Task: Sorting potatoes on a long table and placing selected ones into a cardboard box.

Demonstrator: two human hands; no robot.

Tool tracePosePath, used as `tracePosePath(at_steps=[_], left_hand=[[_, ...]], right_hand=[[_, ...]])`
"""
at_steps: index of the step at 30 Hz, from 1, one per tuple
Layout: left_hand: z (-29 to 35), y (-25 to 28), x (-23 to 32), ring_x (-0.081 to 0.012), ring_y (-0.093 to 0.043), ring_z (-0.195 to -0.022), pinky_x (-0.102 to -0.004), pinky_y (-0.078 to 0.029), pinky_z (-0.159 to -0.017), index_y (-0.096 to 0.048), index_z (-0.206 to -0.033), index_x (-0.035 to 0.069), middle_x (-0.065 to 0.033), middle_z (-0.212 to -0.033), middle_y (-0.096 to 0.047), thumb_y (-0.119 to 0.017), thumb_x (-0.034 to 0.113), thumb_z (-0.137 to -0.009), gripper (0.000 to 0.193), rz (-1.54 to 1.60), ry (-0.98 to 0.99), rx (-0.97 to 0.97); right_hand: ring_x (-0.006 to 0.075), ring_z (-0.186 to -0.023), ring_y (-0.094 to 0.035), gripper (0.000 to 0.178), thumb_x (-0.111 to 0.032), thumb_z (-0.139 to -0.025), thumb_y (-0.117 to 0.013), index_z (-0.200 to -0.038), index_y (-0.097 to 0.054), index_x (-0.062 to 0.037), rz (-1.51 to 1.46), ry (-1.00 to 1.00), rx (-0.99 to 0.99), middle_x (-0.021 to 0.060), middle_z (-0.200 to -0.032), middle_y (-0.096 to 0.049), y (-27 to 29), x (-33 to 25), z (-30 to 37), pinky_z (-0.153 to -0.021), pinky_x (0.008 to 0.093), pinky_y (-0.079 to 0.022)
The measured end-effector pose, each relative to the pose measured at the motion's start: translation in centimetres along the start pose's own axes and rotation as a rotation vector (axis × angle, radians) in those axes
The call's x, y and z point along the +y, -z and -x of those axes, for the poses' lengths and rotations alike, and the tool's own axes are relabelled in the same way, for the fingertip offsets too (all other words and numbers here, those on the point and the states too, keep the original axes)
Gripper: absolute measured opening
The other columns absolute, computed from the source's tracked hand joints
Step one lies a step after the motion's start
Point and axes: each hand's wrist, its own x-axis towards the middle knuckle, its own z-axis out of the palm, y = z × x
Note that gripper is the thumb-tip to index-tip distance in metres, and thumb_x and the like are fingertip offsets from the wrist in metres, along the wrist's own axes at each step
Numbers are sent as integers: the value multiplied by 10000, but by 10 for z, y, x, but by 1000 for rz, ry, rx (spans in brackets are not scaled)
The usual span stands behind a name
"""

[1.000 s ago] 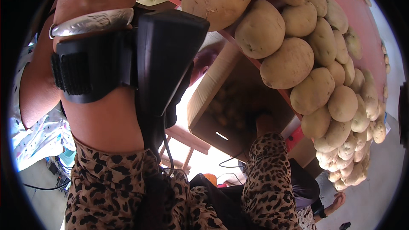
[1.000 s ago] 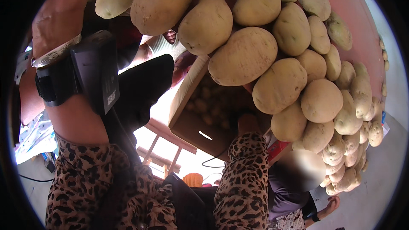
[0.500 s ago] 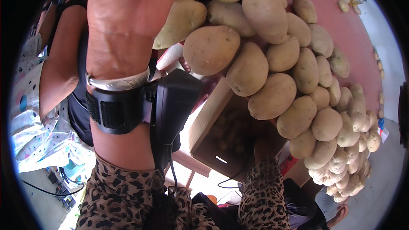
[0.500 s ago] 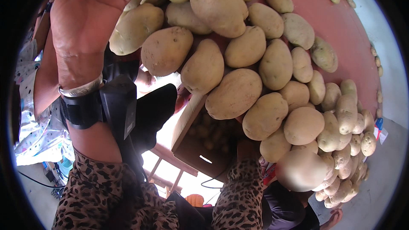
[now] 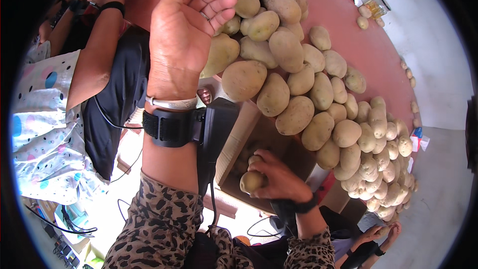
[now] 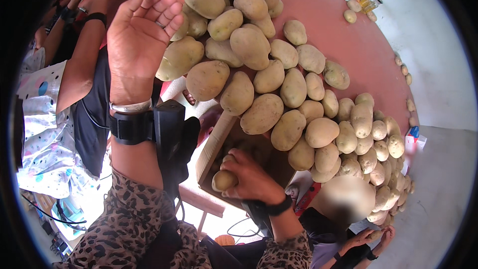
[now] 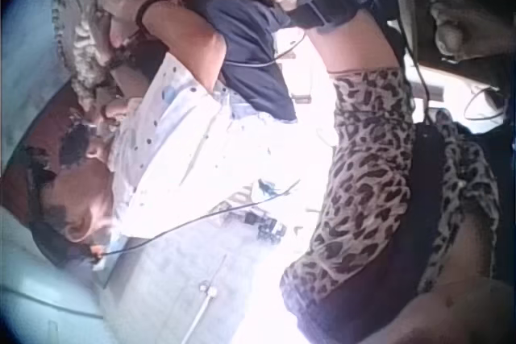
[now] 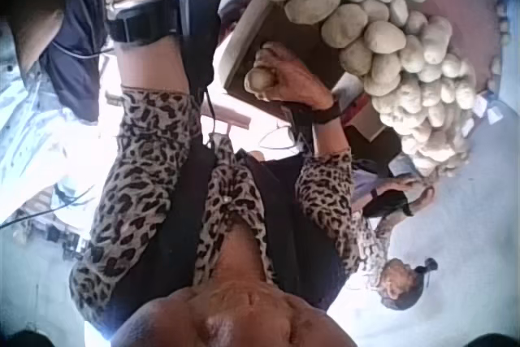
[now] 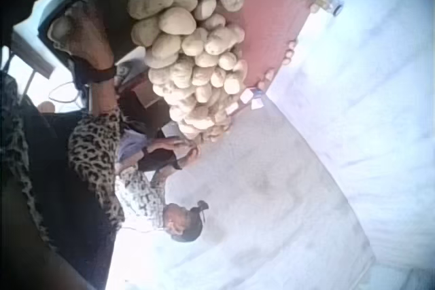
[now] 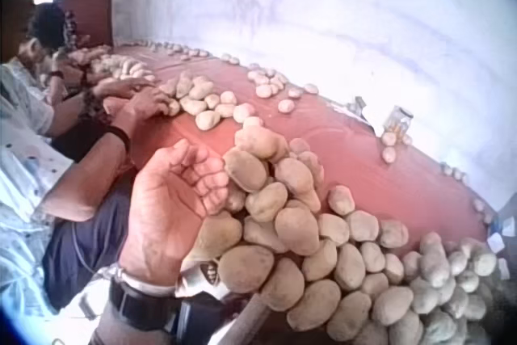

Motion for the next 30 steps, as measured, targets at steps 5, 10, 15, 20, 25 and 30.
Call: tracePosePath(at_steps=[5, 10, 15, 20, 25, 30], left_hand=[[5, -10, -3, -236, -614, -783, -333, -483, -727, -548, -934, -13, -137, -859, -627, -505, 240, -866, 265, -24, -40, 137], [1, -8, -3, -225, -609, -769, -320, -474, -720, -551, -921, -3, -135, -852, -623, -526, 240, -859, 252, -10, -80, 190], [-1, -11, -2, -201, -594, -737, -307, -473, -700, -546, -881, 0, -114, -814, -606, -546, 216, -847, 218, 35, -135, 302], [-4, -12, -4, -194, -586, -724, -300, -472, -694, -547, -862, 1, -102, -799, -598, -537, 204, -846, 204, 15, -162, 375], [-3, -3, 0, -191, -584, -721, -298, -473, -693, -551, -862, 1, -100, -802, -599, -534, 198, -846, 199, 20, -172, 402], [-3, -4, -4, -204, -590, -714, -303, -472, -691, -551, -868, -3, -104, -793, -606, -529, 200, -847, 205, -4, -93, 430]], right_hand=[[385, -1118, -453, 534, -129, -508, -785, -991, -570, -50, 79, 110, 277, 220, -1267, -412, 68, -81, 18, -933, 416, -394], [383, -1169, -429, 532, -103, -513, -788, -991, -562, -44, 432, -28, 699, 225, -1294, -409, 92, -78, -15, -954, 421, -384], [393, -1172, -422, 524, -109, -531, -793, -1000, -567, -44, 409, -16, 744, 221, -1289, -415, 101, -65, -50, -960, 427, -382], [363, -1060, -477, 505, -111, -556, -778, -1008, -566, -31, 493, 32, 848, 179, -1123, -524, 115, -80, -65, -891, 427, -403], [331, -971, -496, 451, -171, -615, -746, -1004, -566, -30, 410, 46, 883, 143, -990, -559, 106, -99, -113, -799, 436, -412], [321, -926, -511, 383, -197, -689, -697, -1009, -566, -32, 779, 60, 883, 134, -960, -564, 102, -89, -127, -767, 421, -409]])
